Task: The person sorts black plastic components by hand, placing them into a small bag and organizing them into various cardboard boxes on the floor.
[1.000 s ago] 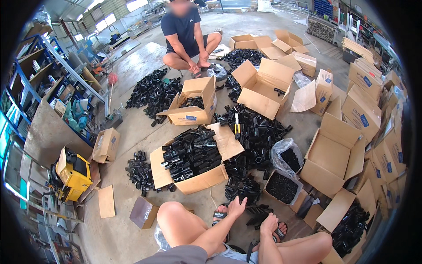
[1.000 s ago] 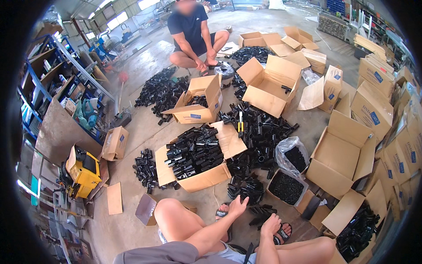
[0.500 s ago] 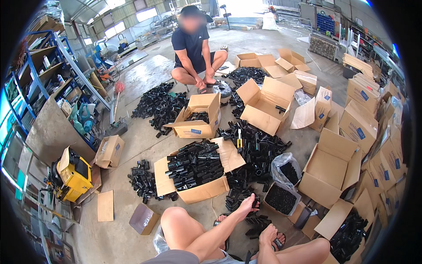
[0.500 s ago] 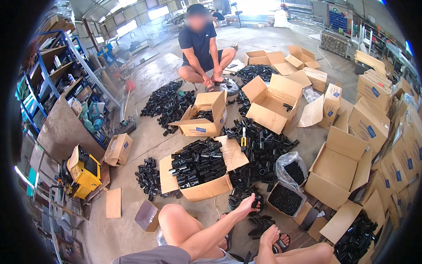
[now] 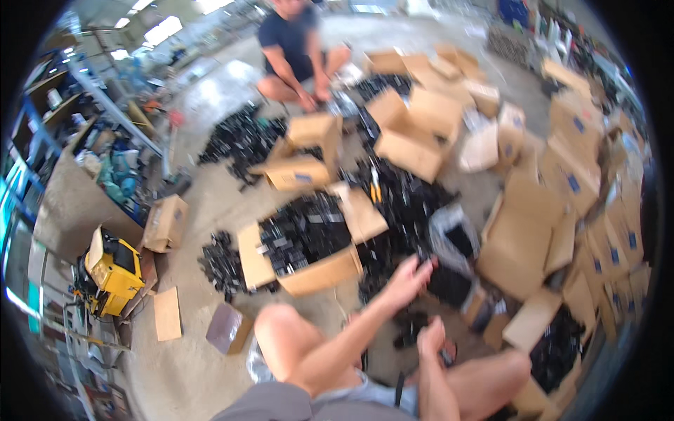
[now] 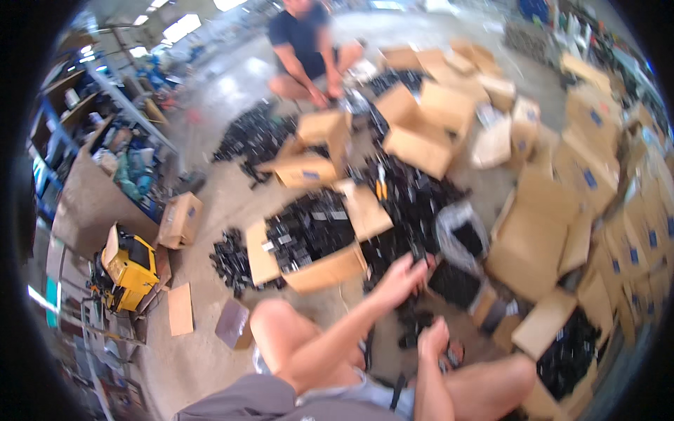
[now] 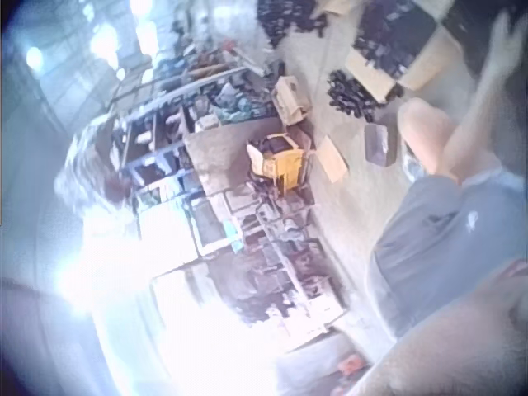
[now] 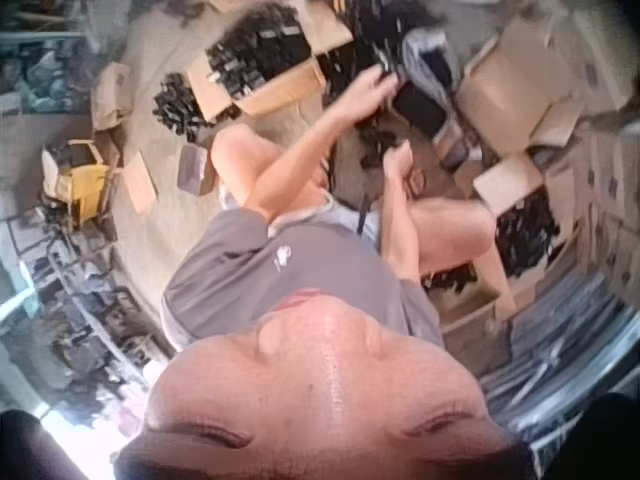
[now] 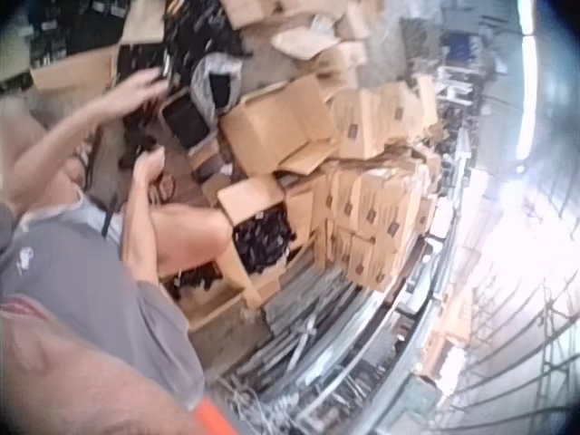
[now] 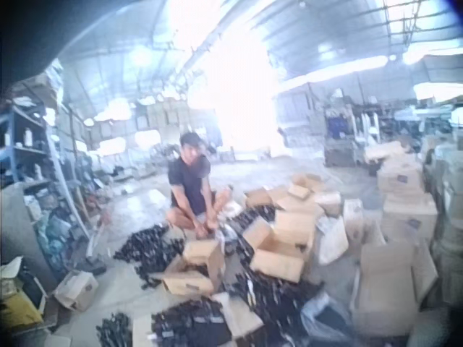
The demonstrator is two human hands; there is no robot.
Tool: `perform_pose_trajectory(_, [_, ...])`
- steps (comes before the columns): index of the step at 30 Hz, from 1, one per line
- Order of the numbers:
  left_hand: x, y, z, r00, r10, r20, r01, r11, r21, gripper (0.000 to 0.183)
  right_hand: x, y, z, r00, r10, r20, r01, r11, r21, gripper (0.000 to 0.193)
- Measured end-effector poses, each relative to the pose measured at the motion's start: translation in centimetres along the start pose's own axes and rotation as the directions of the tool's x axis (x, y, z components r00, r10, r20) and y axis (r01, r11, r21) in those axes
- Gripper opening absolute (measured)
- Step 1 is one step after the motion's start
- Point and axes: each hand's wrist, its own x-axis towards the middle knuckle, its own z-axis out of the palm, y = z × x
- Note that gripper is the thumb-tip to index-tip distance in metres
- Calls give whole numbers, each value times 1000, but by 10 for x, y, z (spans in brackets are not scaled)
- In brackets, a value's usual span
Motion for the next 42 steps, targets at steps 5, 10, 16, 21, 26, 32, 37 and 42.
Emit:
perform_pose_trajectory(5, [-25, 44, -28, 918, 373, 136, -350, 598, 721, 27, -5, -39, -14, 992, 37, -117, 3, 947, 321, 22])
perform_pose_trajectory(10, [-30, 107, -29, 947, 251, 201, -295, 428, 854, 37, 18, -129, -114, 935, -236, -264, 341, 799, 496, 23])
perform_pose_trajectory(16, [-13, 113, -11, 946, 230, 227, -313, 481, 819, 33, 43, -179, -208, 912, -384, -143, 404, 785, 469, 23])
perform_pose_trajectory(21, [0, 114, 9, 989, 115, 94, -148, 694, 705, 36, 70, -181, -224, 947, -305, 96, 177, 751, 637, 25])
perform_pose_trajectory(26, [6, 116, 13, 993, 53, 103, -108, 741, 662, 37, 82, -178, -214, 952, -295, -83, 305, 885, 352, 26])
perform_pose_trajectory(32, [14, 112, 19, 980, 64, 188, -179, 699, 692, 36, 96, -168, -210, 972, -236, -26, 219, 853, 473, 25])
perform_pose_trajectory(37, [28, 114, 13, 963, 136, 232, -257, 717, 647, 36, 83, -172, -235, 908, -210, 362, -182, 578, 795, 36])
perform_pose_trajectory(42, [41, 141, 13, 971, -28, 236, -70, 916, 396, 30, 71, -160, -246, 892, -362, 271, -73, 477, 876, 29])
